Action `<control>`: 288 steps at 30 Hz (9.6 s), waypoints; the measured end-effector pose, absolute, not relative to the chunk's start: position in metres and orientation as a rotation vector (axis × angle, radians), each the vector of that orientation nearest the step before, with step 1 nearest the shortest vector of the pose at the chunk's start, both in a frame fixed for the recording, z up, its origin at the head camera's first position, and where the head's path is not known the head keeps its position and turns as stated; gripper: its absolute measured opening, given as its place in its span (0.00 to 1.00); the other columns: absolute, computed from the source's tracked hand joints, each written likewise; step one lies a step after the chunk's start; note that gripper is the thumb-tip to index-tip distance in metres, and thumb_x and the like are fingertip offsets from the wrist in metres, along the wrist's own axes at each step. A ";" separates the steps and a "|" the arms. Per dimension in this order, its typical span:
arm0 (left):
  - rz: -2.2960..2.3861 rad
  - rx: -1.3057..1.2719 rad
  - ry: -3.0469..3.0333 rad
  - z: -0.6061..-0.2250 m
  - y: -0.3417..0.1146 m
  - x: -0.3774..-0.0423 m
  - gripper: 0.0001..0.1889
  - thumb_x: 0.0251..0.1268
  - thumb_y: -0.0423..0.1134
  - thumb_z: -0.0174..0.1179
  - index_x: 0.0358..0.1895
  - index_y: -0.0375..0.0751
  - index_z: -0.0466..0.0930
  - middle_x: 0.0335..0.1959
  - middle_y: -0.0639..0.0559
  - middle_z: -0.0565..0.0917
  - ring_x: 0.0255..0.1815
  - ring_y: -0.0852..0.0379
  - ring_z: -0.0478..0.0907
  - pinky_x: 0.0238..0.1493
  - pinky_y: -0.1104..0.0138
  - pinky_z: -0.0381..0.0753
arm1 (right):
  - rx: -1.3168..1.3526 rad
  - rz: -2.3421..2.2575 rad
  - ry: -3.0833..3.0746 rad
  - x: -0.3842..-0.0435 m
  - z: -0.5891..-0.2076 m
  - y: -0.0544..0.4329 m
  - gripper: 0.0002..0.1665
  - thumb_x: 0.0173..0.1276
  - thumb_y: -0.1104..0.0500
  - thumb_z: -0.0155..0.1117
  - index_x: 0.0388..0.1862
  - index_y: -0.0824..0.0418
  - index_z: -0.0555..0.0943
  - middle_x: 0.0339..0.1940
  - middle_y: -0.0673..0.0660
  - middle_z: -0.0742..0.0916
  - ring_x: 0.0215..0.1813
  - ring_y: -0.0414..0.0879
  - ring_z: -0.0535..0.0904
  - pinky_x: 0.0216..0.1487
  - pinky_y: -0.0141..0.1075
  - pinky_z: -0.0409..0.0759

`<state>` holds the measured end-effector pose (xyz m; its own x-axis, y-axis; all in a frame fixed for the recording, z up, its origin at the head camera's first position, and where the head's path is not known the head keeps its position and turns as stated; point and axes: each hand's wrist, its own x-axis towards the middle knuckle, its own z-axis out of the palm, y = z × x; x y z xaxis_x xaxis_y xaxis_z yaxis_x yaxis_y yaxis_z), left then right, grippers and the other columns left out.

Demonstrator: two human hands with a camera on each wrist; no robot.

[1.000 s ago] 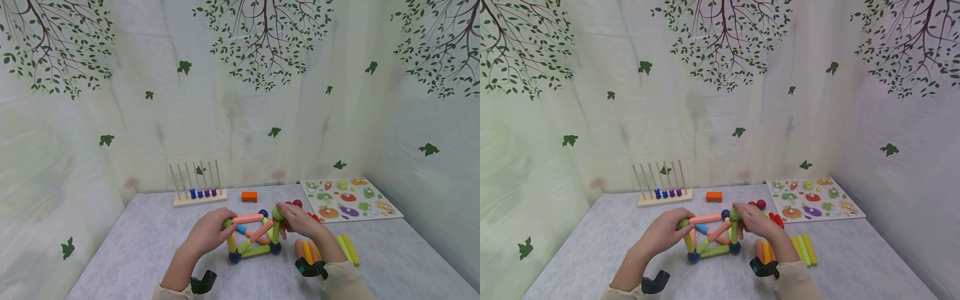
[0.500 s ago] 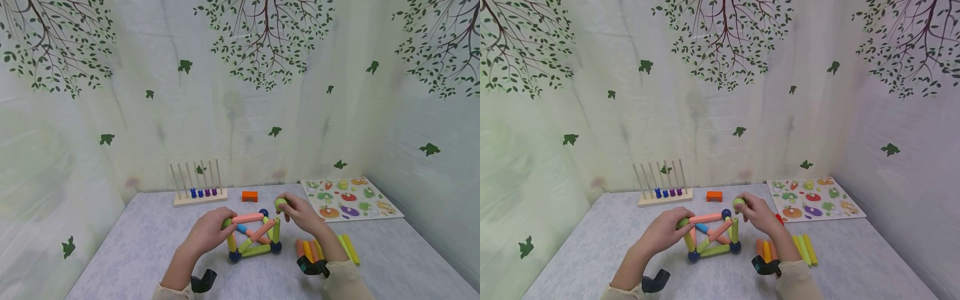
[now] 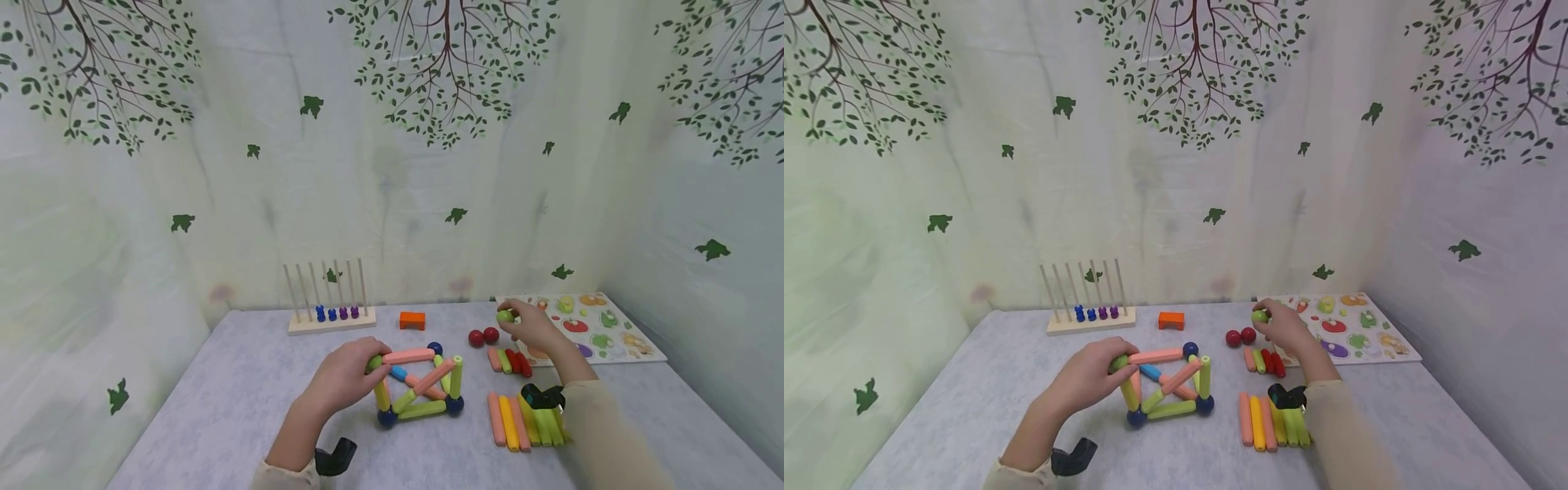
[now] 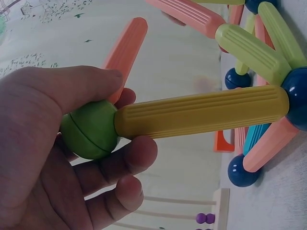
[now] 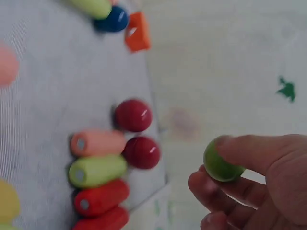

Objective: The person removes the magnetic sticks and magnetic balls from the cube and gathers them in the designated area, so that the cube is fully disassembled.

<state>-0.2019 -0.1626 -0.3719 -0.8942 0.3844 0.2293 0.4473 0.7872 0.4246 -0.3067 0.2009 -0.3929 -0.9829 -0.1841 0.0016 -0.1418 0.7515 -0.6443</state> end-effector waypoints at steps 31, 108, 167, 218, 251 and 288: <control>-0.716 -0.673 -2.852 -0.373 -0.166 -0.202 0.10 0.70 0.45 0.62 0.50 0.51 0.85 0.43 0.59 0.85 0.35 0.65 0.76 0.39 0.65 0.79 | -0.366 -1.065 3.060 -0.277 -0.405 0.184 0.20 0.73 0.64 0.53 0.63 0.58 0.77 0.59 0.61 0.83 0.53 0.54 0.78 0.53 0.47 0.82; -0.740 -0.593 -2.894 -0.365 -0.177 -0.200 0.08 0.67 0.42 0.65 0.47 0.48 0.85 0.39 0.58 0.85 0.32 0.62 0.73 0.35 0.65 0.75 | -0.337 -0.872 2.771 -0.239 -0.433 0.142 0.13 0.66 0.51 0.70 0.48 0.50 0.83 0.33 0.49 0.82 0.35 0.43 0.75 0.38 0.34 0.76; -0.739 -0.631 -2.895 -0.369 -0.178 -0.199 0.09 0.69 0.43 0.64 0.48 0.49 0.85 0.42 0.58 0.85 0.34 0.64 0.75 0.39 0.63 0.78 | -0.461 -1.624 2.154 -0.233 -0.422 0.088 0.31 0.78 0.38 0.49 0.50 0.67 0.78 0.27 0.53 0.84 0.25 0.43 0.75 0.25 0.33 0.75; -0.755 -0.636 -2.901 -0.367 -0.176 -0.202 0.09 0.69 0.43 0.63 0.48 0.49 0.85 0.41 0.58 0.85 0.33 0.62 0.74 0.37 0.63 0.76 | -0.615 -0.466 2.696 -0.237 -0.434 0.128 0.15 0.49 0.46 0.82 0.26 0.43 0.80 0.35 0.48 0.76 0.41 0.45 0.68 0.37 0.37 0.68; -0.761 -0.627 -2.903 -0.365 -0.177 -0.202 0.09 0.69 0.43 0.64 0.48 0.49 0.85 0.41 0.58 0.85 0.34 0.62 0.74 0.39 0.63 0.77 | -0.744 -1.345 2.579 -0.230 -0.408 0.089 0.30 0.69 0.47 0.68 0.66 0.51 0.72 0.42 0.50 0.85 0.40 0.49 0.84 0.43 0.35 0.83; -1.044 -0.841 -2.851 -0.365 -0.184 -0.202 0.13 0.68 0.40 0.65 0.53 0.50 0.81 0.50 0.56 0.83 0.43 0.60 0.77 0.46 0.67 0.80 | -0.539 -1.629 2.392 -0.247 -0.395 0.147 0.20 0.74 0.46 0.61 0.51 0.61 0.80 0.29 0.51 0.82 0.26 0.46 0.71 0.29 0.34 0.75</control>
<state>-0.2022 -0.1836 -0.3654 -0.8576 0.4859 0.1687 0.4799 0.6378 0.6024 -0.2472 0.1467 -0.3953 -0.9142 -0.4031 0.0411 -0.1860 0.3273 -0.9264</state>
